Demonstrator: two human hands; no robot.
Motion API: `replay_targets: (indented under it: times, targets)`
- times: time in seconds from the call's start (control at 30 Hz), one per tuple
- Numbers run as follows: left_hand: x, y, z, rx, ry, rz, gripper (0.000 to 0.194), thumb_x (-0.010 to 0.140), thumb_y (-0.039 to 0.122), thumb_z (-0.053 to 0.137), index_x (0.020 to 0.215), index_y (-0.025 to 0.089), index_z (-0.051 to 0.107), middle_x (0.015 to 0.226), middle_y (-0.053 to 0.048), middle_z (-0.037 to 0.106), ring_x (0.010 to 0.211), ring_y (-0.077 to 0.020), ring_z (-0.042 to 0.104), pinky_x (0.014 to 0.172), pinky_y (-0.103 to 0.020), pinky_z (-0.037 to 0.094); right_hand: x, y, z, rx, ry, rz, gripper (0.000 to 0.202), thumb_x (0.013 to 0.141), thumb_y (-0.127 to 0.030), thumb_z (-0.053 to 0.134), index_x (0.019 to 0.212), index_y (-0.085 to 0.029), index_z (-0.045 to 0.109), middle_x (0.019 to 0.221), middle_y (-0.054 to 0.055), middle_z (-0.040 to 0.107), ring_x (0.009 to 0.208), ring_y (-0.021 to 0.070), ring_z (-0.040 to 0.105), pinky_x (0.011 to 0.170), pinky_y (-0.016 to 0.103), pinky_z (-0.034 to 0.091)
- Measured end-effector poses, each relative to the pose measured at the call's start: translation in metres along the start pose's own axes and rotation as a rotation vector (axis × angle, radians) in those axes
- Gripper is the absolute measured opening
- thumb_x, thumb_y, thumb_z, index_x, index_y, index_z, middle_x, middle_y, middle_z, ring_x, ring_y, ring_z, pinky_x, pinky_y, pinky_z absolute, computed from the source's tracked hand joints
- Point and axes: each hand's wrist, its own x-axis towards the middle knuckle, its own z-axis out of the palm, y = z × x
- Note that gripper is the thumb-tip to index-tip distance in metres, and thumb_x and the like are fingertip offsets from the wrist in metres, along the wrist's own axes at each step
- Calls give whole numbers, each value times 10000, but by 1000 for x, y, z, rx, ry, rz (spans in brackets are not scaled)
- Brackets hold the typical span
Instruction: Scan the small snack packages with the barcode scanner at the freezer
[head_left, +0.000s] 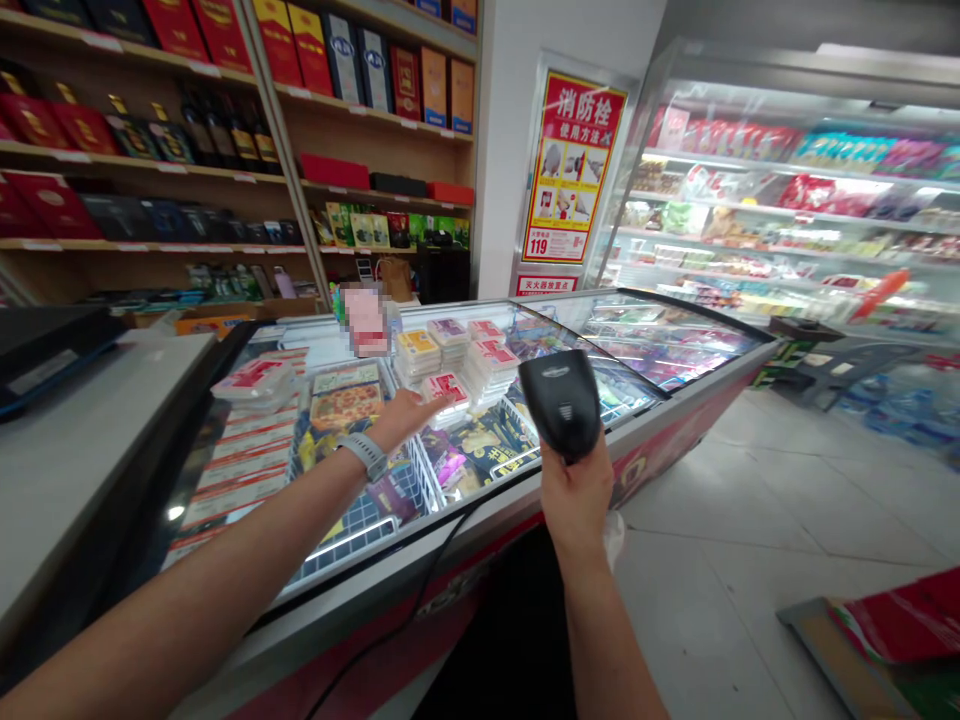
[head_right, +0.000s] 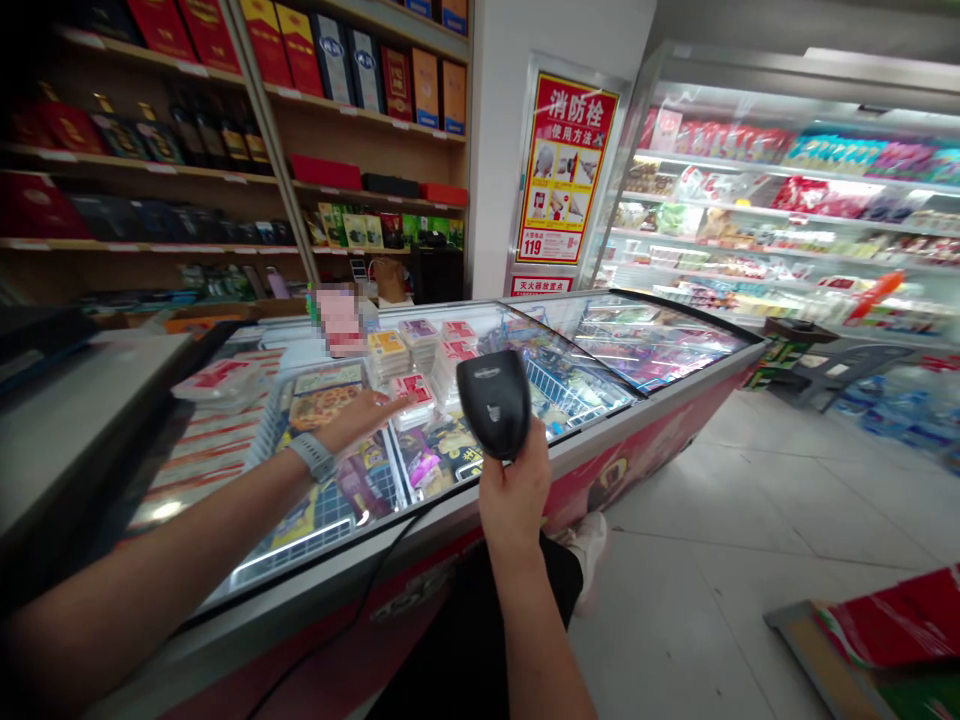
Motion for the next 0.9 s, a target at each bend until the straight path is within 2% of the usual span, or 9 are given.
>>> replay_targets:
  times: [0.07, 0.13, 0.27, 0.4, 0.53, 0.6, 0.7, 0.83, 0.9]
  targets:
    - [-2, 4, 1, 4, -33, -12, 481, 510, 578, 835, 579, 208, 537, 533, 6, 475, 658, -245, 578, 601, -329, 364, 4, 9, -6, 57, 87, 102, 369, 851, -351, 630, 1159, -149, 648, 1081, 134, 708, 1027, 286, 664, 909, 425, 507]
    - [-2, 5, 1, -7, -60, -32, 490, 498, 581, 829, 561, 214, 510, 523, 15, 462, 627, -221, 561, 588, -317, 344, 8, 17, -9, 127, 167, 181, 405, 851, -420, 644, 1142, -137, 666, 1106, 149, 713, 1054, 294, 669, 942, 448, 502]
    - [1, 2, -1, -50, -93, -101, 500, 467, 586, 833, 613, 204, 545, 603, -12, 568, 651, -206, 577, 589, -309, 359, 17, 28, -13, 240, 271, 261, 396, 849, -465, 647, 1089, -150, 669, 1078, 167, 717, 976, 278, 702, 909, 461, 542]
    - [5, -3, -8, -93, -119, -181, 543, 402, 570, 863, 666, 182, 590, 717, -55, 660, 661, -187, 590, 589, -299, 368, 20, 31, -17, 262, 309, 274, 388, 872, -473, 616, 1099, -160, 643, 1060, 154, 715, 929, 265, 717, 848, 454, 578]
    - [8, -8, -17, -155, -153, -243, 615, 331, 574, 871, 714, 164, 619, 759, -81, 690, 636, -171, 589, 588, -294, 380, 20, 33, -17, 306, 327, 284, 401, 861, -470, 634, 1115, -159, 638, 1061, 149, 712, 930, 262, 717, 850, 455, 580]
    - [5, -11, -24, -185, -151, -245, 637, 327, 584, 863, 743, 161, 633, 772, -89, 698, 652, -175, 602, 606, -300, 404, 21, 34, -16, 297, 307, 272, 405, 861, -472, 629, 1114, -156, 643, 1069, 156, 709, 922, 260, 715, 850, 456, 577]
    - [-6, -19, -42, -211, -103, -204, 634, 386, 621, 831, 791, 167, 653, 806, -82, 706, 691, -174, 614, 649, -310, 431, 22, 32, -15, 268, 208, 249, 423, 859, -485, 625, 1103, -143, 660, 1060, 161, 719, 923, 265, 710, 841, 440, 568]
    - [-26, -30, -75, -210, -17, -80, 578, 497, 660, 778, 802, 179, 680, 833, -53, 712, 766, -174, 611, 718, -307, 441, 21, 19, -11, 172, 9, 180, 451, 824, -481, 675, 1124, -145, 678, 1080, 124, 733, 1012, 273, 675, 900, 418, 515]
    - [-34, -35, -93, -205, 50, -33, 584, 512, 669, 767, 817, 178, 690, 831, -51, 715, 796, -187, 614, 752, -316, 450, 19, 8, -7, 121, -77, 125, 443, 819, -452, 687, 1146, -153, 670, 1053, 99, 733, 984, 258, 666, 879, 386, 506]
